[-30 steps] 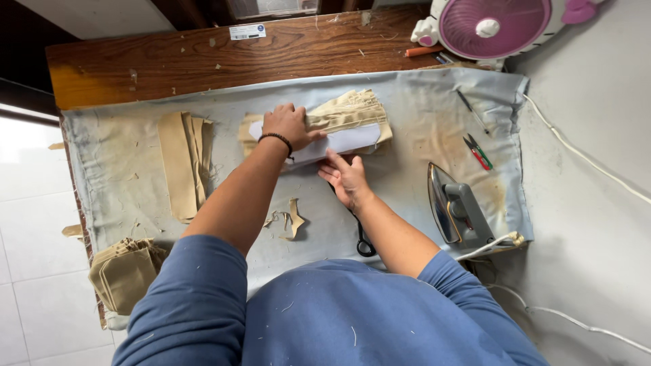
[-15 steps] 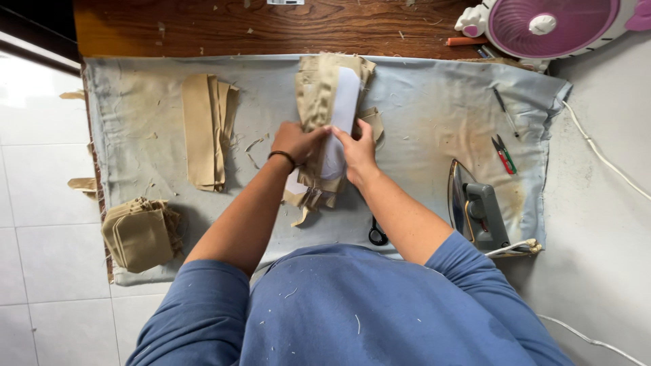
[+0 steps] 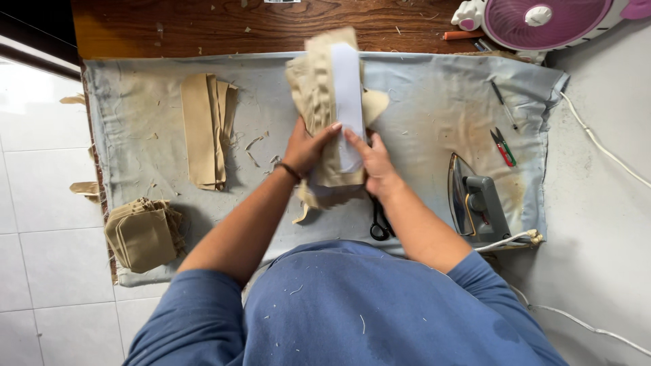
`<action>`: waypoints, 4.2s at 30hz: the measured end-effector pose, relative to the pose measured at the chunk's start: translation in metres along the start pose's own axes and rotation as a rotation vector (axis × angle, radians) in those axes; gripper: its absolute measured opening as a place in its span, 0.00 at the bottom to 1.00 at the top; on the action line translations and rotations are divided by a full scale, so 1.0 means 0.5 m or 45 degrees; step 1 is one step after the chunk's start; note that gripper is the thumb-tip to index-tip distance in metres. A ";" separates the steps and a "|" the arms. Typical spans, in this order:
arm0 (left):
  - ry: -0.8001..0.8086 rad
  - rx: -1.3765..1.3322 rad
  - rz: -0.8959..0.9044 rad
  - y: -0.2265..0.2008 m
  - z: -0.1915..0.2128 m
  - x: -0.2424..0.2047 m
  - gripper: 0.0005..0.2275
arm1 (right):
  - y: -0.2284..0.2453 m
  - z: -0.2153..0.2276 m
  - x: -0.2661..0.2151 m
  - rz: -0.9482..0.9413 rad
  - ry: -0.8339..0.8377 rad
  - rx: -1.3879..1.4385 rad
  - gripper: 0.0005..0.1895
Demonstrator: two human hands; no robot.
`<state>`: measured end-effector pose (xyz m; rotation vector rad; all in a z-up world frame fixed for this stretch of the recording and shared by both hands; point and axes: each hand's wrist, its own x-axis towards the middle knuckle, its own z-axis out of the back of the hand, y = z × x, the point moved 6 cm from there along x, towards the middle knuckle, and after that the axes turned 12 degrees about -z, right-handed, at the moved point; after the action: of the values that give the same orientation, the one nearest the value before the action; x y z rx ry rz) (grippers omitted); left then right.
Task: The person irons a piece of beige fabric on a work table, then uses scissors to trim the edges of the fabric around a white paper pattern. They repeat this process by picking up another piece of fabric, aligning it with the pattern, and cutting it to shape.
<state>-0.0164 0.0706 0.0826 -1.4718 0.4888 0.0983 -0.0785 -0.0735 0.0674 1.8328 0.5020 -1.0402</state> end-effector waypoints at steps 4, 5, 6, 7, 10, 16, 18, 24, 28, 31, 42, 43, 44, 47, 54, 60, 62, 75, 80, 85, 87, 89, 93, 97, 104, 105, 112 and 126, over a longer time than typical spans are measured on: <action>-0.186 -0.539 -0.202 0.003 -0.057 -0.097 0.35 | 0.118 0.051 0.000 0.183 0.216 -0.457 0.34; -0.175 -0.625 -0.219 0.028 -0.079 -0.114 0.36 | 0.151 0.050 -0.005 0.177 0.291 -0.719 0.32; -0.163 -0.712 -0.235 0.052 -0.101 -0.132 0.36 | 0.181 0.051 -0.010 0.172 0.367 -0.981 0.31; -0.167 -0.712 -0.235 0.062 -0.101 -0.151 0.36 | 0.209 0.049 -0.026 0.170 0.370 -0.983 0.31; -0.001 -0.518 -0.143 0.102 -0.109 -0.171 0.33 | 0.247 0.047 0.006 0.141 0.432 -1.586 0.40; 0.314 0.313 -0.205 0.137 -0.078 -0.156 0.10 | 0.143 0.117 0.215 0.868 0.003 -2.167 0.51; 0.124 0.606 -0.687 0.109 -0.054 -0.149 0.07 | 0.132 0.137 0.204 1.043 -0.126 -2.007 0.48; 0.189 0.900 -0.665 0.112 -0.022 -0.140 0.09 | 0.128 0.159 0.263 1.012 -0.321 -1.903 0.19; 0.194 0.913 -0.787 0.101 -0.053 -0.176 0.12 | 0.122 0.120 0.392 0.833 -0.441 -1.957 0.15; 0.304 0.929 -0.726 0.102 -0.074 -0.207 0.11 | 0.130 0.053 0.400 0.782 -0.536 -1.951 0.14; 0.336 0.257 -0.203 0.098 -0.019 -0.207 0.12 | 0.231 0.003 0.236 0.878 0.012 -1.040 0.09; 0.344 0.253 -0.196 0.080 -0.026 -0.205 0.12 | 0.238 -0.008 0.135 0.869 0.005 -1.041 0.09; 0.344 -0.178 -0.119 0.063 -0.039 -0.206 0.22 | 0.250 -0.046 0.024 0.970 0.226 -0.979 0.07; 0.320 -0.988 -0.055 0.036 -0.060 -0.170 0.39 | 0.258 -0.079 -0.168 1.010 0.552 -0.817 0.06; 0.057 -1.340 -0.511 -0.119 -0.006 -0.199 0.19 | 0.170 -0.023 -0.253 0.824 0.585 -0.678 0.13; -0.321 -1.388 -0.523 -0.123 0.087 -0.247 0.09 | 0.068 0.064 -0.228 0.602 0.369 -0.582 0.18; -0.416 -1.353 -0.483 -0.039 0.135 -0.225 0.07 | 0.051 0.085 -0.233 0.615 0.316 -0.537 0.17; -0.511 -0.559 -0.657 -0.001 0.195 -0.291 0.07 | 0.004 0.195 -0.250 0.664 0.134 -0.198 0.04; -0.626 -0.108 -0.814 -0.035 0.187 -0.320 0.06 | 0.014 0.165 -0.298 0.873 0.012 -0.264 0.02; -0.457 0.499 -1.230 -0.120 0.098 -0.389 0.22 | 0.031 0.121 -0.350 1.007 -0.133 -0.394 0.03; 0.114 0.182 -1.045 -0.128 0.003 -0.425 0.32 | 0.010 0.061 -0.391 0.971 -0.041 -0.502 0.07; 0.162 0.129 -0.868 -0.136 -0.015 -0.437 0.33 | -0.009 -0.001 -0.431 0.976 0.063 -0.605 0.06; 0.154 -0.084 -0.667 -0.099 0.014 -0.404 0.16 | 0.020 -0.040 -0.473 1.298 0.056 -0.821 0.12; 0.234 -0.796 -0.297 -0.028 0.049 -0.374 0.15 | 0.026 0.010 -0.373 1.128 0.252 -1.118 0.31; -0.333 -0.588 -0.409 0.068 0.223 -0.317 0.12 | 0.010 0.084 -0.293 0.558 0.347 -0.770 0.14; -0.383 -0.630 -0.398 0.072 0.239 -0.308 0.11 | 0.019 0.101 -0.282 0.574 0.310 -0.699 0.15; -0.630 -0.702 -0.390 0.155 0.297 -0.284 0.07 | 0.015 0.101 -0.244 0.658 0.277 -0.434 0.17; -0.536 0.046 -0.684 0.083 0.275 -0.350 0.04 | 0.006 0.084 -0.229 0.935 0.203 -0.748 0.06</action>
<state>-0.1534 0.2483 0.1126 -1.4518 -0.2489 -0.0280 -0.1586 -0.1010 0.1549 1.3850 0.1597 -0.2089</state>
